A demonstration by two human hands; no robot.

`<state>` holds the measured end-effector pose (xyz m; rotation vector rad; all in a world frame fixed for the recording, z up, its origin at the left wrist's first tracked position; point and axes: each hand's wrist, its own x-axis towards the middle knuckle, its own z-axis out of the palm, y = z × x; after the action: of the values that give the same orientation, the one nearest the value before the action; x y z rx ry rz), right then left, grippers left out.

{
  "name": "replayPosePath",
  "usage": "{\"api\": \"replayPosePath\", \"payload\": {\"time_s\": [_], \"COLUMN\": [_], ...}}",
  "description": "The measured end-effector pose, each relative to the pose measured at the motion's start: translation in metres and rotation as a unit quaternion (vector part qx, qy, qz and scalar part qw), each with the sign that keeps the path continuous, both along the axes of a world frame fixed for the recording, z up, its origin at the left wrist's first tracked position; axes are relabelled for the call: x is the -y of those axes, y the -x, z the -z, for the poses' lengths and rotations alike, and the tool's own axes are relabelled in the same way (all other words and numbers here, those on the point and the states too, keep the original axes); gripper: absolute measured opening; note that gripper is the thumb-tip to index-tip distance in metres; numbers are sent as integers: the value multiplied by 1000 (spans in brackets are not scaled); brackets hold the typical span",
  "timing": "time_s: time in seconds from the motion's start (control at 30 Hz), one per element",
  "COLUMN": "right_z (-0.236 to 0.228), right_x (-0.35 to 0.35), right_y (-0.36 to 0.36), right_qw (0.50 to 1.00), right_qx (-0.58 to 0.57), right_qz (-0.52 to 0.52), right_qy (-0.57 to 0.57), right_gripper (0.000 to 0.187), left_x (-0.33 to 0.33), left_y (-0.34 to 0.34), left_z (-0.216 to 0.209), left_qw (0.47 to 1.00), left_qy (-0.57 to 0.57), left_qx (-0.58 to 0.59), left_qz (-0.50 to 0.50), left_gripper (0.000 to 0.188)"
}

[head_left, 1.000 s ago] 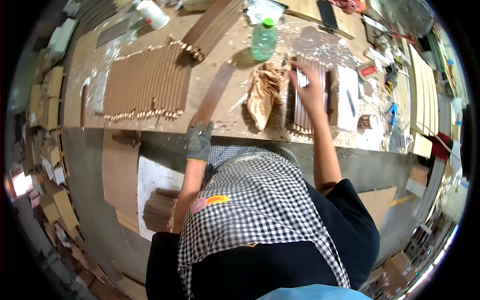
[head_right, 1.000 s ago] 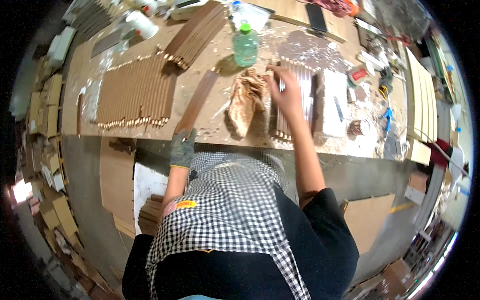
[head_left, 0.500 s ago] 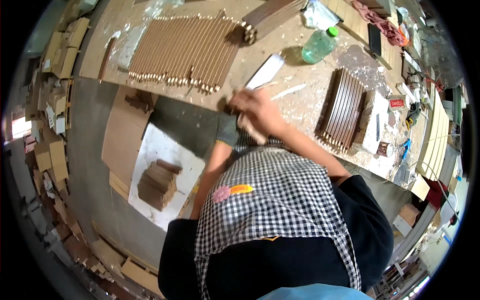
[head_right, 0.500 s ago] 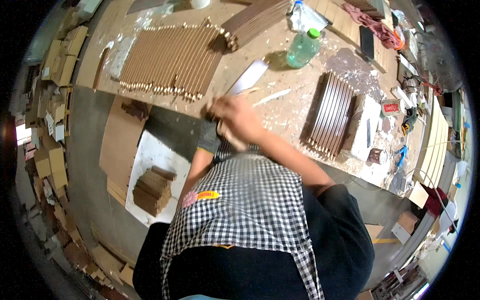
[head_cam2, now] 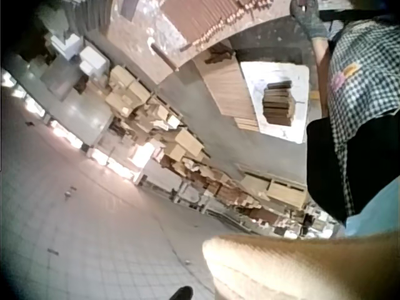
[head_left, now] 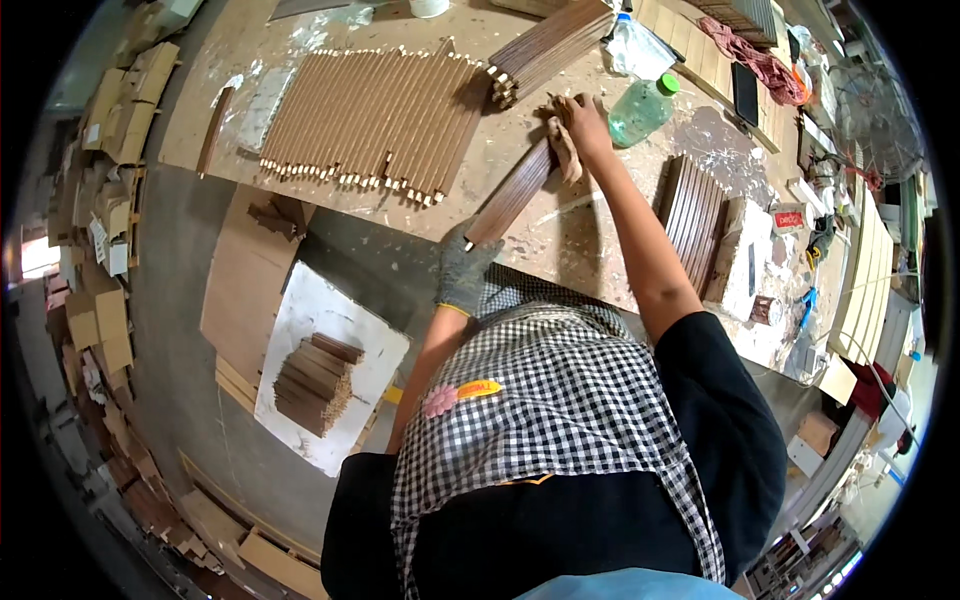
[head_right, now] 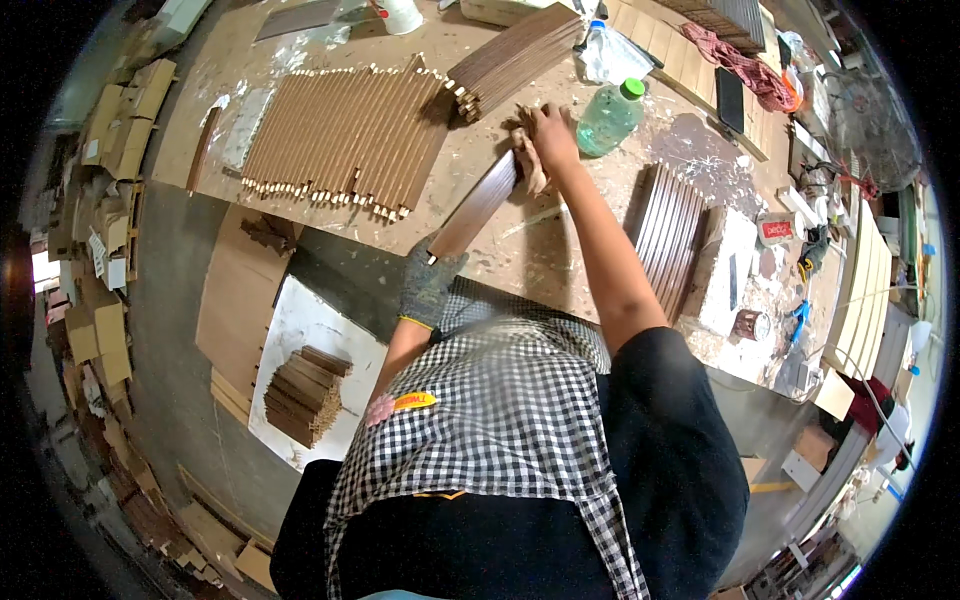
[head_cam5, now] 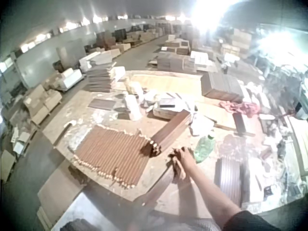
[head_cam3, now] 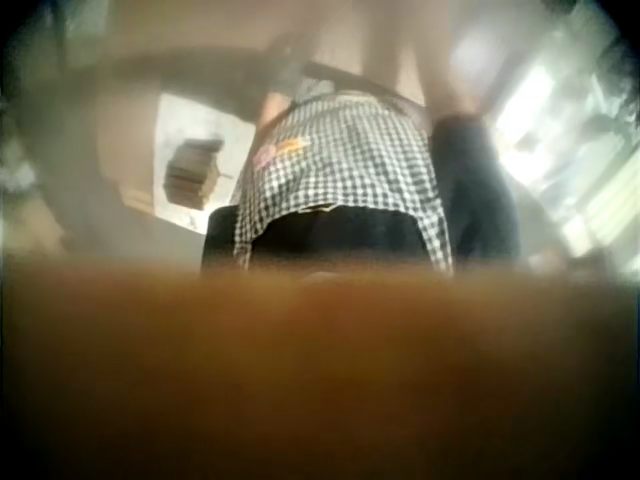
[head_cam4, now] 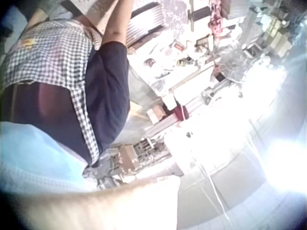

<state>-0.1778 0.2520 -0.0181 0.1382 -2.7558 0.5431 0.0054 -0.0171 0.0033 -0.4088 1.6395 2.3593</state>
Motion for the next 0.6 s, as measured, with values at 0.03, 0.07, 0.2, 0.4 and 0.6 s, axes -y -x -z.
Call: {"api": "replayPosePath", "payload": {"time_s": [0.03,0.07,0.2,0.4,0.6], "right_z": [-14,-28,-16,-28,-54], "right_x": [13,26,36,114,132], "right_y": [2,4,-38,-128,-119], "right_qw": [998,995,998,975,885], "right_qx": [-58,-70,8,88,228], "right_qz": [-37,-66,-48,-203,-354], "right_qy": [7,42,38,-3,199], "right_gripper": [20,19,34,47,43], "left_x": [7,14,11,8,16], "left_y": [1,3,15,18,18], "left_z": [9,17,-16,-4,50], "left_qw": [999,997,945,958,957], "left_qy": [30,61,293,229,203], "left_qx": [-11,-21,-13,-122,-153], "left_qz": [15,30,141,125,141], "left_gripper": [39,40,46,44,41]}}
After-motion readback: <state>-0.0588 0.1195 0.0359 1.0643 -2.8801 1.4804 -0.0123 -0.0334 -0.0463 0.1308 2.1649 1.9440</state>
